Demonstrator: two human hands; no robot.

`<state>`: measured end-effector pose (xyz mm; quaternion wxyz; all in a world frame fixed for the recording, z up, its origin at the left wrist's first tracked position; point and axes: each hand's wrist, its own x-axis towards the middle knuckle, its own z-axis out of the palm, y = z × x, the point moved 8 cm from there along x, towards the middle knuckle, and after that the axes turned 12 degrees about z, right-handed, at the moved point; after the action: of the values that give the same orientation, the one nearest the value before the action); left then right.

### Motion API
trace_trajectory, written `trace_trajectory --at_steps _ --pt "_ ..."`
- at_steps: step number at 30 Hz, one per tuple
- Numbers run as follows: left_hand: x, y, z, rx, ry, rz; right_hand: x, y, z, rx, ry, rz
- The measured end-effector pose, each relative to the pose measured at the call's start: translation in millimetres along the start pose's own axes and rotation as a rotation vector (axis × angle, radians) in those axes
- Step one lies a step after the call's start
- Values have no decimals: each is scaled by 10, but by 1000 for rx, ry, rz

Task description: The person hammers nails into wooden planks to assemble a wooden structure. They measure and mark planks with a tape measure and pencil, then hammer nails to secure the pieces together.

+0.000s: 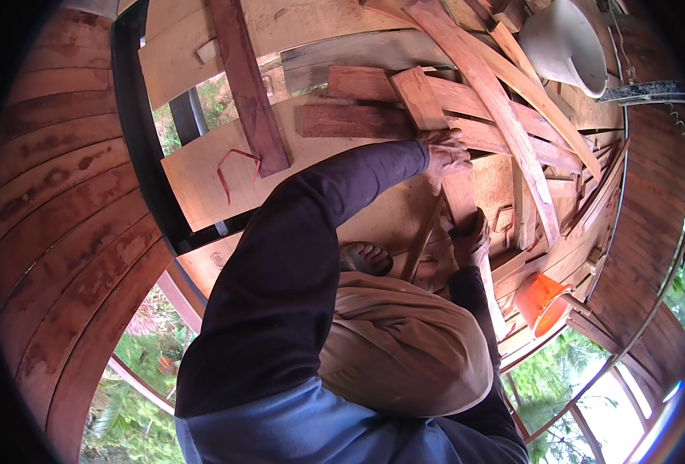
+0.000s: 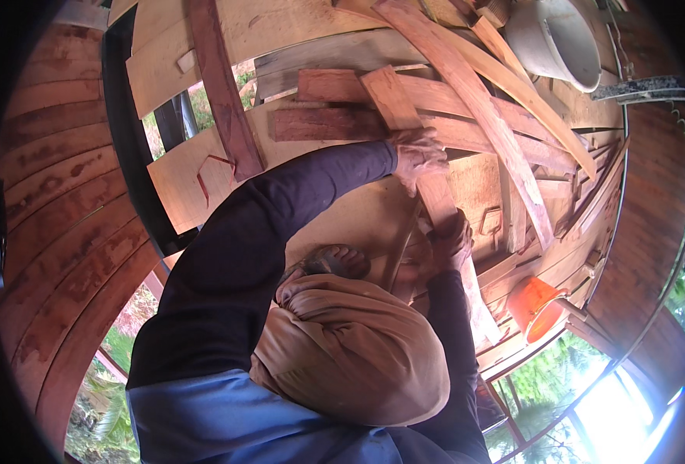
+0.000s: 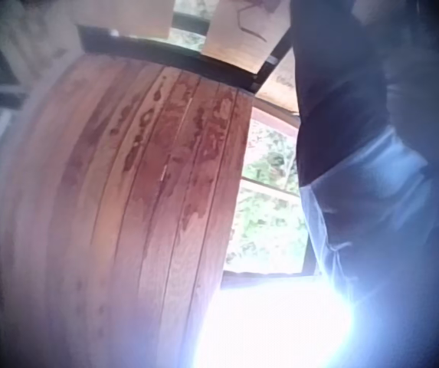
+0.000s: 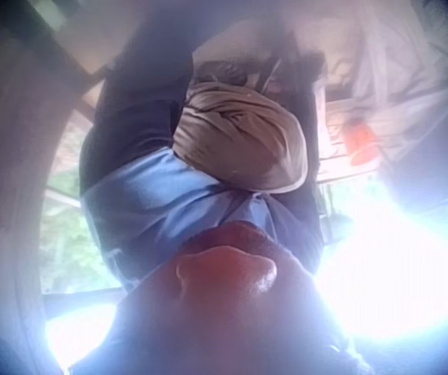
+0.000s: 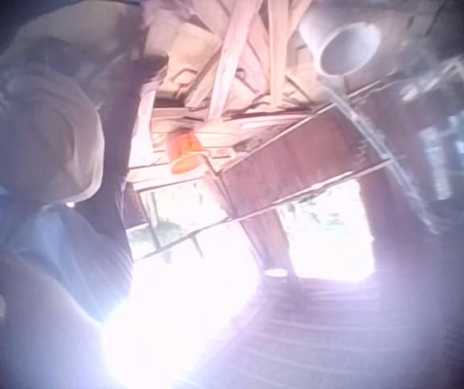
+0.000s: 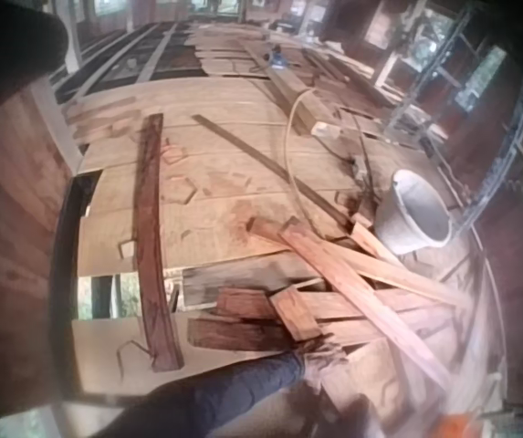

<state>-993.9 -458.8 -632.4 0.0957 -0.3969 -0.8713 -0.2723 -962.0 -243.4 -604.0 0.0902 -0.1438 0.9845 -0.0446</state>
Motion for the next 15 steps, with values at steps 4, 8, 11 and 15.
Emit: trace_trajectory --at_steps 4,8,11,15 --pt "30 -16 35 -13 88 1 -4 -32 -17 54 -47 95" --pt "13 -117 176 -173 70 -18 62 -162 -158 116 -89 142" --pt "92 -86 33 -255 -107 -115 134 -38 -119 16 -163 180" --pt "326 112 -18 -42 -268 -112 -37 216 -339 171 -81 79"
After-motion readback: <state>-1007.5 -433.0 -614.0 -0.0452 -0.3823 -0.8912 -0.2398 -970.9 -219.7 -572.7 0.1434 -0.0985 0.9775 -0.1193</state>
